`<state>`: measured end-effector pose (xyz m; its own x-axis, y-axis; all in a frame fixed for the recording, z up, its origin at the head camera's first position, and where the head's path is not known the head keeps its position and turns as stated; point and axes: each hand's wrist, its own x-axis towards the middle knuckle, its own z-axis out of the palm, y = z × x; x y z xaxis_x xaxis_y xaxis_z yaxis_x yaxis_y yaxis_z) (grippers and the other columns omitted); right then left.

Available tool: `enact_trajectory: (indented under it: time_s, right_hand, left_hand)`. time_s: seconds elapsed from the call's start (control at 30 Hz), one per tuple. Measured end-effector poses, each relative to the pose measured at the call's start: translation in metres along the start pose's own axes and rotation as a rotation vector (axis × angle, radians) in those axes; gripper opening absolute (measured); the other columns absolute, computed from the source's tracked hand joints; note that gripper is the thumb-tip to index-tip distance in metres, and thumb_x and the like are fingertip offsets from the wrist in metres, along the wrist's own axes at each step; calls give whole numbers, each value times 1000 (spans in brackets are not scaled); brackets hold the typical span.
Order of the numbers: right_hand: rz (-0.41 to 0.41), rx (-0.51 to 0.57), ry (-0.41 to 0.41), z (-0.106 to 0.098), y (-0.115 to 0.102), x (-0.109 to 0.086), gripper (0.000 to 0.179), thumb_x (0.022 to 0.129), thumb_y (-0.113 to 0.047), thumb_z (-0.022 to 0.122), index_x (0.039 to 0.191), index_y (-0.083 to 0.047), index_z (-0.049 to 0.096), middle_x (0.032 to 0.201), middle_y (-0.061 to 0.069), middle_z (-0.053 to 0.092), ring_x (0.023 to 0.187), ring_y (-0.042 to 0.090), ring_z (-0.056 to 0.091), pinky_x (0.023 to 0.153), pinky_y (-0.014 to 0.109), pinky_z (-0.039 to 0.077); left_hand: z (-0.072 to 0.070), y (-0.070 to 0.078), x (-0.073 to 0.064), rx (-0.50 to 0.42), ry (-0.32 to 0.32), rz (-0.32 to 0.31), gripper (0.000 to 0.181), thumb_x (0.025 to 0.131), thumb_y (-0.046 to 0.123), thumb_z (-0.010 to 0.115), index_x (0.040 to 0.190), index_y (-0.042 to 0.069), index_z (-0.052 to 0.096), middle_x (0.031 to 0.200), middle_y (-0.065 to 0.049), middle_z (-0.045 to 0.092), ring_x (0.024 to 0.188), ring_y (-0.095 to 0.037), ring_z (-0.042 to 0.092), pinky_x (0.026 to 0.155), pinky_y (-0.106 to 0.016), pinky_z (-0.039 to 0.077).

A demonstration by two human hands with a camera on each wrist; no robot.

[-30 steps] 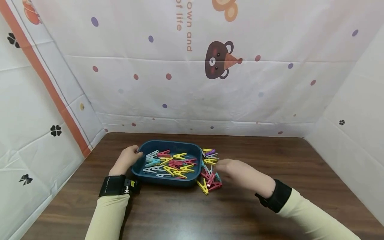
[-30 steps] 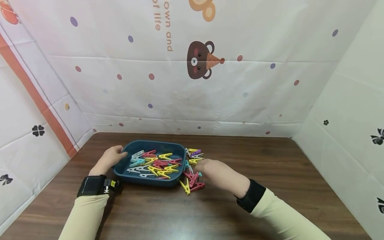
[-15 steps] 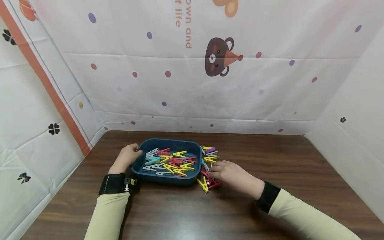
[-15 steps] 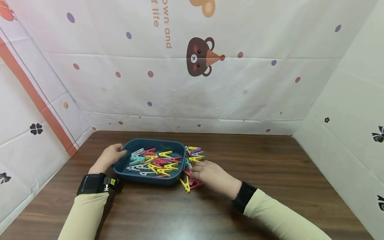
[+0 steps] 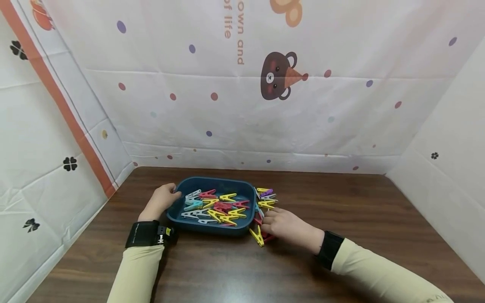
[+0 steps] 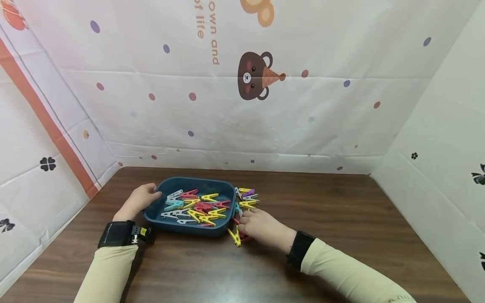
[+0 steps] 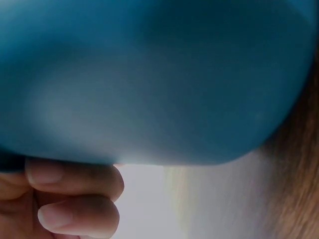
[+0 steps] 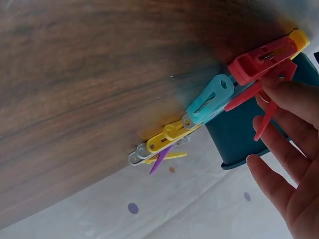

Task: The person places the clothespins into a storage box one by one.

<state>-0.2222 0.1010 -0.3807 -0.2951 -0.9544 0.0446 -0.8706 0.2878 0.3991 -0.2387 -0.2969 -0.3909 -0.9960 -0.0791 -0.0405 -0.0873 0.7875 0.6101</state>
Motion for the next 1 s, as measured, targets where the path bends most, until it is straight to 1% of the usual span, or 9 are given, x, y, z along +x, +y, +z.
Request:
enact_trajectory:
  time_s: [0.13, 0.23, 0.3, 0.4, 0.47, 0.53, 0.67, 0.8, 1.0]
  right_hand:
    - [-1, -14, 0, -2, -1, -1, 24, 80, -22, 86, 101, -20, 74, 97, -8, 76, 90, 11, 62, 88, 23, 55]
    - [17, -6, 45, -9, 3, -4, 21, 81, -18, 86, 98, -18, 73, 92, -7, 75, 85, 10, 61, 80, 20, 54]
    - [43, 41, 97, -20, 9, -4, 19, 81, -14, 85, 95, -17, 73, 89, -6, 74, 83, 9, 63, 76, 19, 54]
    - [86, 129, 169, -44, 22, 1, 16, 83, -10, 83, 96, -15, 74, 90, -4, 74, 85, 9, 66, 76, 21, 55]
    - [116, 207, 198, -61, 32, 9, 16, 85, -11, 81, 99, -15, 75, 95, -3, 74, 90, 11, 68, 79, 24, 57]
    - [143, 246, 202, -76, 42, 22, 16, 87, -13, 79, 103, -15, 76, 98, -2, 74, 92, 12, 69, 82, 27, 58]
    - [180, 319, 137, -100, 55, 62, 14, 93, -18, 74, 106, -15, 76, 101, 0, 75, 93, 14, 70, 85, 31, 59]
    - [187, 377, 17, -114, 57, 106, 16, 95, -20, 73, 109, -14, 76, 104, 2, 77, 95, 16, 70, 90, 33, 57]
    - [172, 511, -187, -109, 45, 164, 16, 96, -17, 72, 111, -11, 75, 109, 5, 76, 98, 18, 69, 90, 32, 56]
  left_hand:
    - [1, -1, -1, -7, 2, 13, 29, 100, 13, 54, 77, 9, 37, 70, -2, 33, 65, -19, 39, 64, -32, 32]
    - [2, -1, -1, -8, 5, 17, 29, 100, 13, 54, 77, 9, 37, 69, -2, 33, 65, -19, 38, 64, -32, 32]
    - [2, -1, -1, -10, 5, 17, 29, 100, 13, 54, 76, 9, 37, 69, -2, 33, 64, -19, 39, 64, -32, 32]
    - [2, -1, -1, -9, 8, 12, 30, 100, 13, 54, 76, 9, 37, 69, -2, 33, 64, -19, 39, 64, -32, 32]
    - [2, -1, -1, -11, 9, 13, 30, 100, 13, 54, 76, 9, 36, 68, -2, 32, 64, -19, 38, 64, -32, 32]
    - [1, -1, -2, -12, 9, 16, 31, 100, 13, 54, 76, 10, 35, 68, -2, 31, 64, -18, 37, 64, -32, 31]
    - [1, -2, -3, -19, 5, 19, 31, 100, 13, 54, 76, 10, 35, 69, -2, 30, 64, -18, 36, 64, -32, 31]
    - [2, -2, -2, -25, -2, 1, 30, 101, 13, 54, 77, 10, 35, 69, -2, 31, 65, -19, 38, 64, -32, 32]
    - [1, -1, 1, -20, 4, -13, 29, 100, 13, 54, 76, 9, 38, 70, -2, 33, 66, -19, 39, 64, -31, 32]
